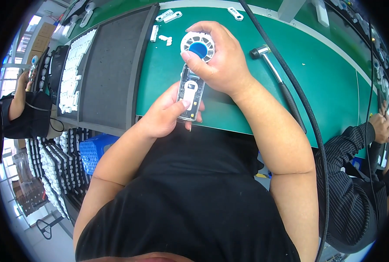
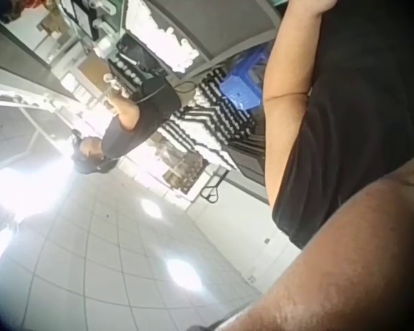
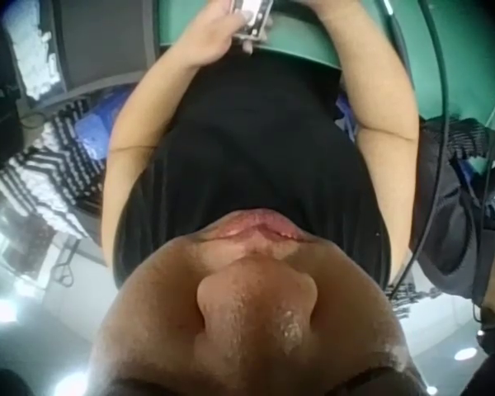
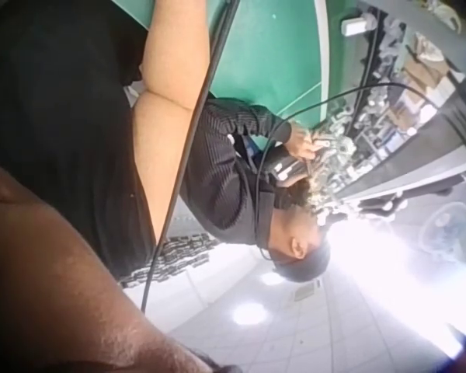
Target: Assemble electronic device components by fitting plastic parts and tapping them into place with a small hammer.
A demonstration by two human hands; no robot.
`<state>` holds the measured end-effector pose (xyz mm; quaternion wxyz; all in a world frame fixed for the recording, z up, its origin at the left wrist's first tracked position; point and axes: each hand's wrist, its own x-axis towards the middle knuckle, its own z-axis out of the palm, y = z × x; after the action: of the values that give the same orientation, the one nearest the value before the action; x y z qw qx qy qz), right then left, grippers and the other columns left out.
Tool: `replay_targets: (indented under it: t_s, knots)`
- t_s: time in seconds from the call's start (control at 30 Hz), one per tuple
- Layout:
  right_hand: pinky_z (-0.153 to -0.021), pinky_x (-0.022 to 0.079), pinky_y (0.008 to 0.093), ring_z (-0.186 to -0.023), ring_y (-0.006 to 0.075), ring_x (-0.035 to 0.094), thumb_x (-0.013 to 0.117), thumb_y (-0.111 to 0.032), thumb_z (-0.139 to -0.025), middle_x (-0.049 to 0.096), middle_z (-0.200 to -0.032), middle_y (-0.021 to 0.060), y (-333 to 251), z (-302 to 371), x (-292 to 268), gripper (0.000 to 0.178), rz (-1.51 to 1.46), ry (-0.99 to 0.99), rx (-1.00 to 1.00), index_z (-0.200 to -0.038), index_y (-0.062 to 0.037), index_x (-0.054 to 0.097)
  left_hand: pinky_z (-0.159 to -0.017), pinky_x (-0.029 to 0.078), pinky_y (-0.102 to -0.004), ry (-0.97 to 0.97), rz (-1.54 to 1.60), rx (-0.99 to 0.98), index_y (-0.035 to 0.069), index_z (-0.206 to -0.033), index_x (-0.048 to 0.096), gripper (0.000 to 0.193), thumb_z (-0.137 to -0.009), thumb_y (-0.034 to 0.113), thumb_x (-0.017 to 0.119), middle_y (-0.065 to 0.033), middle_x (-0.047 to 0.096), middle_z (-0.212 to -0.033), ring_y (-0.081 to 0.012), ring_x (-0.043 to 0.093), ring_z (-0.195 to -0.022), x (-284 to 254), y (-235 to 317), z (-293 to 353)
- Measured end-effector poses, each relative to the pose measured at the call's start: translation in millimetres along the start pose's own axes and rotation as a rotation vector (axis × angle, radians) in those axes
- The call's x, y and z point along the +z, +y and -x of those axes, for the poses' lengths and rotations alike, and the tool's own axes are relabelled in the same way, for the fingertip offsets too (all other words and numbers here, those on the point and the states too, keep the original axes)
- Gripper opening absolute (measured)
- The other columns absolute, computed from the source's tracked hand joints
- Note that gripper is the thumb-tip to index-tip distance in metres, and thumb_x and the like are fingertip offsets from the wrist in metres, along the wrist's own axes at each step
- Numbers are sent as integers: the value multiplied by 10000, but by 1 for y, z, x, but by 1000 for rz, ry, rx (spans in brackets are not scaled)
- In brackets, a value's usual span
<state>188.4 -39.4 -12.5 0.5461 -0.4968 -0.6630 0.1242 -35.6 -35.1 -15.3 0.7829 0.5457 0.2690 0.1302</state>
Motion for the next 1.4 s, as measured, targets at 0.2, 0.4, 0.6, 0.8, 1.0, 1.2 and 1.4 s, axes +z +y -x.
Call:
replay_targets:
  t_s: [0.2,0.4,0.6,0.8,1.0,1.2,1.4]
  knots:
    - [-966,569,338,-1125,227,701,813,-239,-909,687,-1313,146,-3,2,0,504,8,2,2,-1308,-35,583,-654,598,-314,1,11,-3,27,-1436,436,388,-1097,205,504,-129,677,-1142,-210,724,-936,1,-2,2]
    - [-971,565,342,-1131,229,699,812,-239,-909,688,-1312,146,-4,5,0,502,-9,3,5,-1307,-34,586,-652,598,-314,-2,11,-3,28,-1441,434,395,-1096,206,504,-129,677,-1140,-212,726,-938,2,-4,4]
    - [-974,563,346,-1133,233,698,812,-235,-904,689,-1316,147,2,0,2,498,-10,4,12,-1302,-36,588,-648,599,-314,12,0,-11,28,-1444,433,406,-1096,224,508,-132,678,-1148,-214,729,-939,-1,-2,-2]
    - [-978,551,344,-1119,223,687,790,-210,-911,687,-1285,138,-1,-4,1,487,-29,58,43,-1317,-30,590,-646,592,-308,14,22,15,32,-1509,404,468,-1080,176,524,-127,671,-1138,-201,723,-913,-1,5,-5]
    - [-1038,510,366,-1194,203,622,738,-216,-947,647,-1313,132,5,4,6,510,-138,96,192,-1384,-15,568,-711,552,-331,230,-437,194,20,-1634,279,679,-1040,75,603,-97,636,-1107,-141,632,-850,12,-4,12]
    - [-960,563,347,-1218,208,619,632,-271,-1056,582,-1407,162,16,16,22,632,-511,114,182,-1578,-11,388,-654,512,-305,330,-109,298,88,-1679,245,710,-1038,89,552,-99,663,-1125,-142,616,-785,-21,71,28]
    - [-814,602,306,-1086,193,666,658,-115,-1030,606,-1348,149,31,13,20,561,-255,-59,280,-1540,-26,442,-529,446,-243,556,-348,752,118,-1700,304,663,-1068,155,501,-71,684,-979,-110,594,-639,-71,244,23]
